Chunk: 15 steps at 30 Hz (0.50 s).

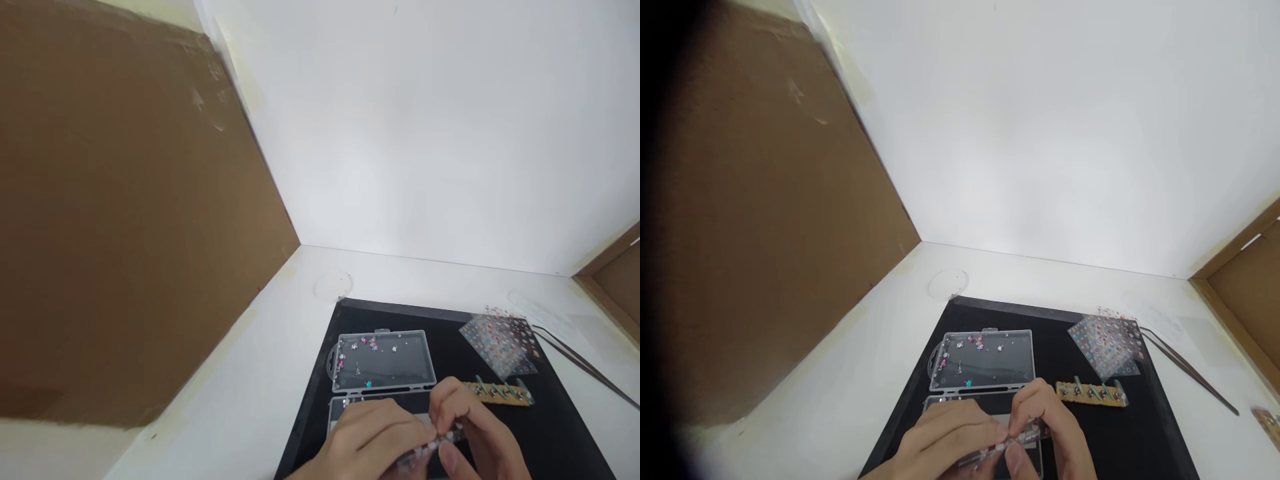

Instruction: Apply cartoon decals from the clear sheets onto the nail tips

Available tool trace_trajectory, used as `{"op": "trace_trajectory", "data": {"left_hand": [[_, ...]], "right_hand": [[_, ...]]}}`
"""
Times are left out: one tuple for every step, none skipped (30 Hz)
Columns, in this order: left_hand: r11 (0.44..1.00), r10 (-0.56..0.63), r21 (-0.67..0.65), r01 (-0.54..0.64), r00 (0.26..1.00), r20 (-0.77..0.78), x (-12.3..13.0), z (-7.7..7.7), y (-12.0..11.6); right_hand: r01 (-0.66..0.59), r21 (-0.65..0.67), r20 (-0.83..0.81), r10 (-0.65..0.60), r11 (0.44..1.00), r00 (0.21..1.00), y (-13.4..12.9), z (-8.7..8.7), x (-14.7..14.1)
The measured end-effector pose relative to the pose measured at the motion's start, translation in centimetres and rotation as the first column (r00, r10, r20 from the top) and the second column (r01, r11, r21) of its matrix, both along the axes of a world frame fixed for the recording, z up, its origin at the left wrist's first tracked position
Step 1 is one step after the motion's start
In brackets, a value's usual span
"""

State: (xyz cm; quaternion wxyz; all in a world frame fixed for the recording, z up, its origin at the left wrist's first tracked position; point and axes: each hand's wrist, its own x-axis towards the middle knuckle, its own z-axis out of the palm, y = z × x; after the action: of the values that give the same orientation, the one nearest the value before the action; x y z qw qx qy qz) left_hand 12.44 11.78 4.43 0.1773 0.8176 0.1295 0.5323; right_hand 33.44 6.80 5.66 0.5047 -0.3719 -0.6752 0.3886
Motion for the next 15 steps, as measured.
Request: {"op": "trace_trajectory", "data": {"left_hand": [[1.0,0.009,0.01,-0.008,1.0,-0.007,0.1,0.1,0.1],[1.0,0.017,0.02,-0.017,1.0,-0.009,0.1,0.3,0.2],[0.999,0.025,0.033,-0.025,1.0,-0.009,0.2,0.5,0.3],[0.998,0.033,0.046,-0.033,0.999,-0.007,0.3,0.7,0.4],[0.997,0.042,0.058,-0.042,0.999,-0.003,0.4,0.9,0.5],[0.996,0.049,0.068,-0.049,0.999,-0.001,0.4,1.0,0.5],[0.995,0.054,0.079,-0.054,0.999,0.002,0.5,1.2,0.6],[0.994,0.056,0.09,-0.056,0.998,0.002,0.5,1.3,0.6],[0.994,0.055,0.091,-0.054,0.998,-0.006,0.5,1.4,0.6],[0.995,0.058,0.087,-0.057,0.998,-0.014,0.4,1.5,0.6],[0.995,0.059,0.079,-0.056,0.998,-0.036,0.3,1.6,0.6],[0.996,0.06,0.073,-0.055,0.996,-0.059,0.2,1.7,0.5],[0.996,0.062,0.067,-0.056,0.995,-0.082,0.1,1.8,0.4],[0.996,0.064,0.064,-0.058,0.993,-0.1,0.0,1.8,0.4],[0.996,0.068,0.067,-0.061,0.992,-0.109,-0.1,1.9,0.4]], "right_hand": [[0.0,-0.002,0.0,0.0,1.0,1.0,0.1,0.0,0.0],[-0.001,0.0,-0.001,0.001,1.0,1.0,0.1,-0.1,0.1],[-0.003,-0.003,-0.003,0.003,1.0,1.0,0.1,-0.2,0.1],[-0.006,-0.005,-0.004,0.006,1.0,1.0,0.2,-0.3,0.1],[-0.01,-0.006,-0.005,0.01,1.0,1.0,0.2,-0.4,0.2],[-0.014,-0.004,-0.005,0.014,1.0,1.0,0.2,-0.5,0.3],[-0.015,-0.001,0.001,0.015,1.0,1.0,0.2,-0.6,0.4],[-0.01,0.008,0.011,0.01,1.0,1.0,0.2,-0.8,0.6],[0.004,0.021,0.024,-0.005,1.0,1.0,0.2,-0.9,0.8],[0.023,0.043,0.043,-0.025,0.999,0.999,0.2,-1.0,1.0],[0.049,0.066,0.066,-0.053,0.997,0.996,0.3,-1.1,1.2],[0.074,0.093,0.091,-0.082,0.993,0.992,0.3,-1.2,1.3],[0.095,0.114,0.114,-0.108,0.989,0.988,0.4,-1.2,1.4],[0.107,0.131,0.132,-0.124,0.986,0.983,0.4,-1.2,1.4],[0.119,0.14,0.14,-0.138,0.983,0.98,0.4,-1.2,1.3]]}}
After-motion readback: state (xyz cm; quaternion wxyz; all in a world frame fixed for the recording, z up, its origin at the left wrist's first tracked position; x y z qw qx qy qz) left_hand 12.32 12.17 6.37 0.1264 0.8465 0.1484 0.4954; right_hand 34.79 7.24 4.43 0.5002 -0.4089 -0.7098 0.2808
